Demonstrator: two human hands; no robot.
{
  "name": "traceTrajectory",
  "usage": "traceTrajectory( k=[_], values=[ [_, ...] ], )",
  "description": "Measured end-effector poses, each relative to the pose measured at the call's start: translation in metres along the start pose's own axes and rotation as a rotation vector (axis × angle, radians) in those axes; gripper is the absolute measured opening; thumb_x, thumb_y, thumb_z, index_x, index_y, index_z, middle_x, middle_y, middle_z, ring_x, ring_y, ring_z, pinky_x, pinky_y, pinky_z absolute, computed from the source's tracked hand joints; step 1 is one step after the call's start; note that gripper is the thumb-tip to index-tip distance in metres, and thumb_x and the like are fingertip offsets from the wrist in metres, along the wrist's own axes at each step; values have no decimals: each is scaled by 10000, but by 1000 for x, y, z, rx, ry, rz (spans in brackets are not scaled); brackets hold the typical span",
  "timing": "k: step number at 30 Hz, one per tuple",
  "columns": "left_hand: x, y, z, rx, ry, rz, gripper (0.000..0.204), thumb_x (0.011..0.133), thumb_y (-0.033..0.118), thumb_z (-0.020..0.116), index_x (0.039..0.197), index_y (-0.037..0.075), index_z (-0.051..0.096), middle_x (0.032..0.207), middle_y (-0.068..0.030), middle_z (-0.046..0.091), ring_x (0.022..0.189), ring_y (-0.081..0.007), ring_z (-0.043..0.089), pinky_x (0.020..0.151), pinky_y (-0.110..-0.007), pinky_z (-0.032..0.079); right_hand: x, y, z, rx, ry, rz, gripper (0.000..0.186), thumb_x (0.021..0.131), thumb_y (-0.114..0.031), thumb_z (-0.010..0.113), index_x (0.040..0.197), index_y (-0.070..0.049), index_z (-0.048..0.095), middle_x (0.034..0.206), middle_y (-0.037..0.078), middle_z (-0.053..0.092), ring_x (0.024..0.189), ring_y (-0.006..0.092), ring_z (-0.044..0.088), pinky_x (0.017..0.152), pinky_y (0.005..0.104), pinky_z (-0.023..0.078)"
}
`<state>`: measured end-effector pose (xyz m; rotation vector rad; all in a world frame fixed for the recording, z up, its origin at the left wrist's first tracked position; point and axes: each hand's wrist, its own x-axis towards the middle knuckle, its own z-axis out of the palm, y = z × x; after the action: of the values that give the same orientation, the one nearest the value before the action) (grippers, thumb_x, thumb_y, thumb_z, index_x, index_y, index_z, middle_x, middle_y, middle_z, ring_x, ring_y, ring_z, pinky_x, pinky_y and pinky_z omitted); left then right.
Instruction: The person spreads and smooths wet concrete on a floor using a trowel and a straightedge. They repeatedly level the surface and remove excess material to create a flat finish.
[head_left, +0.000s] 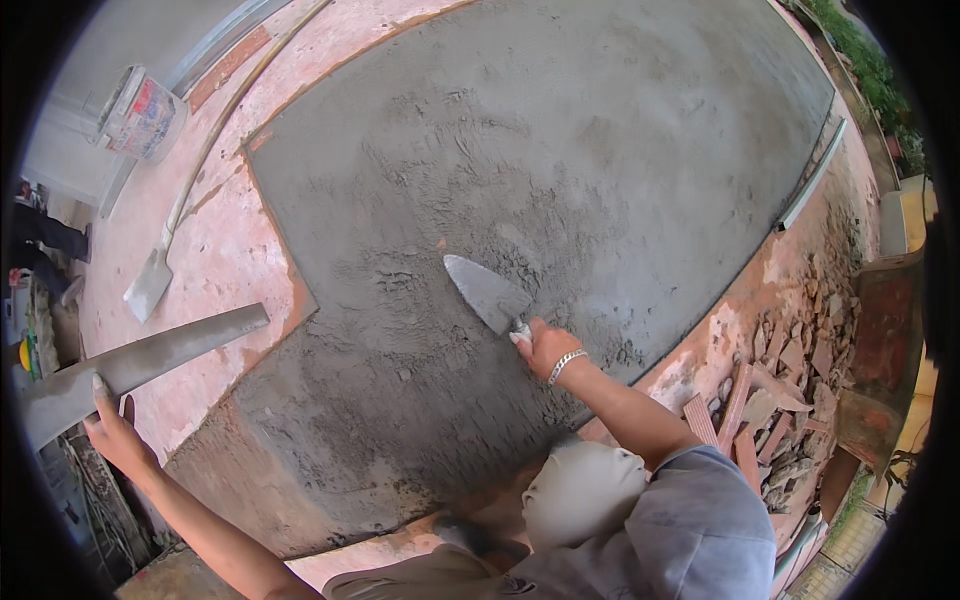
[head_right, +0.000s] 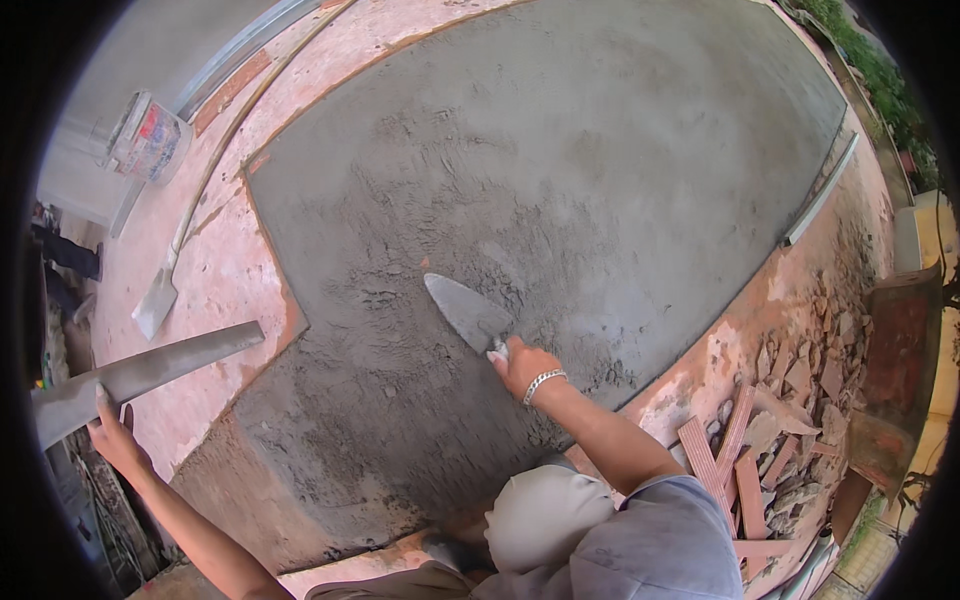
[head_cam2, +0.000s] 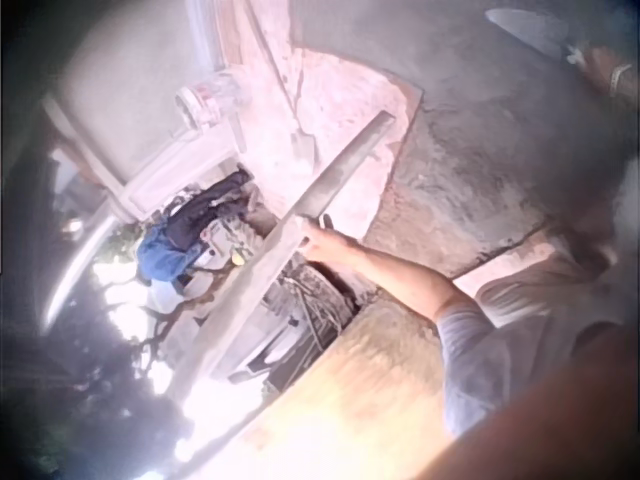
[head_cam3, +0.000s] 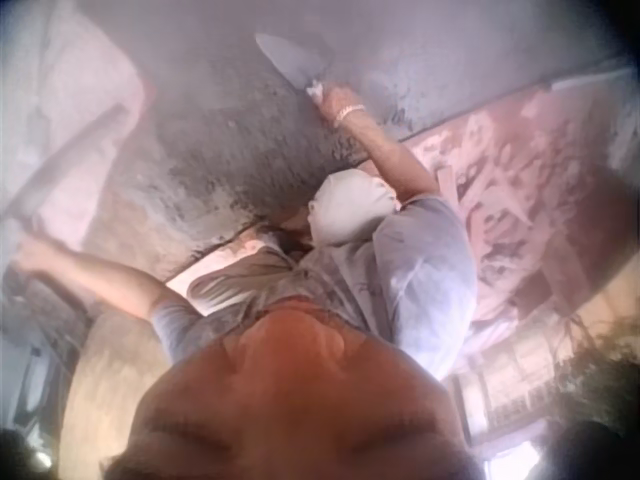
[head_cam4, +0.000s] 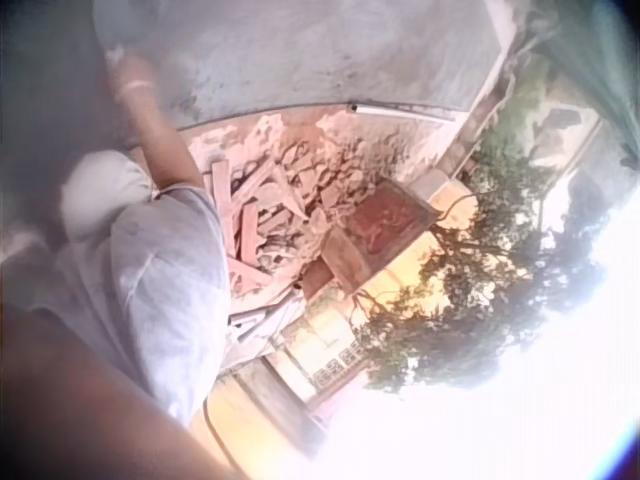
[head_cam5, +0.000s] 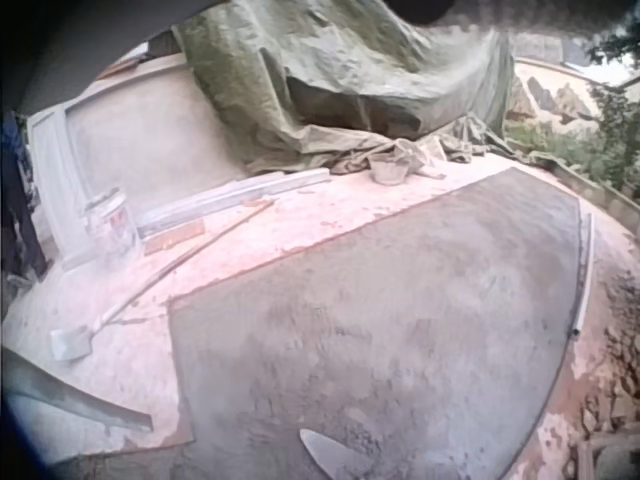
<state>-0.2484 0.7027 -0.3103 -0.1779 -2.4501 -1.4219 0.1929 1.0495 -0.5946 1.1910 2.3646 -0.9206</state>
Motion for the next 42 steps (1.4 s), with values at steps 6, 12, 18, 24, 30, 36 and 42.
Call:
traceTrajectory(
  k=[6,12,18,24,30,36,42],
  values=[
    [1,9,11,17,-8,30,586,938,384,678,1331,-23,525,1293,-127,595,1176,-232,595,961,-391,493,25,13,-30,-99,-43,159,440,1003,-449,477,1092,-22,526,933,275,701,920,443,681,801,519,534],
    [4,7,9,27,-7,22,584,937,386,681,1325,-23,529,1293,-130,597,1179,-236,595,971,-398,494,32,50,-44,-87,27,173,430,992,-429,498,1100,-15,544,956,279,695,930,453,668,812,520,526],
    [8,-1,3,4,14,-10,595,941,392,675,1345,-18,521,1311,-131,595,1216,-253,582,994,-402,481,44,94,-48,-39,116,226,465,981,-444,508,1093,3,569,979,301,681,953,475,649,837,530,513],
    [11,-5,-6,-13,14,-37,593,941,388,674,1358,-3,517,1319,-126,590,1220,-252,578,998,-405,474,53,146,-62,15,236,314,539,980,-485,484,1085,27,616,1021,314,668,995,478,636,866,523,504],
    [4,-9,-13,-11,35,7,550,942,369,673,1340,18,531,1274,-96,606,1158,-209,601,902,-361,505,43,159,-43,230,422,526,555,970,-484,501,1024,49,647,949,303,681,924,479,653,814,505,520],
    [2,-4,-11,22,19,11,522,954,345,653,1320,-8,533,1245,-108,613,1098,-208,631,883,-369,533,7,71,-9,121,141,68,512,955,-473,541,1023,30,613,903,298,682,896,499,647,773,514,525],
    [0,13,7,50,7,39,541,962,346,633,1342,-23,520,1264,-122,603,1124,-224,622,909,-378,529,50,-28,-38,-137,188,-200,425,932,-425,590,1156,-68,535,907,245,678,808,464,656,721,551,527]
  ],
)
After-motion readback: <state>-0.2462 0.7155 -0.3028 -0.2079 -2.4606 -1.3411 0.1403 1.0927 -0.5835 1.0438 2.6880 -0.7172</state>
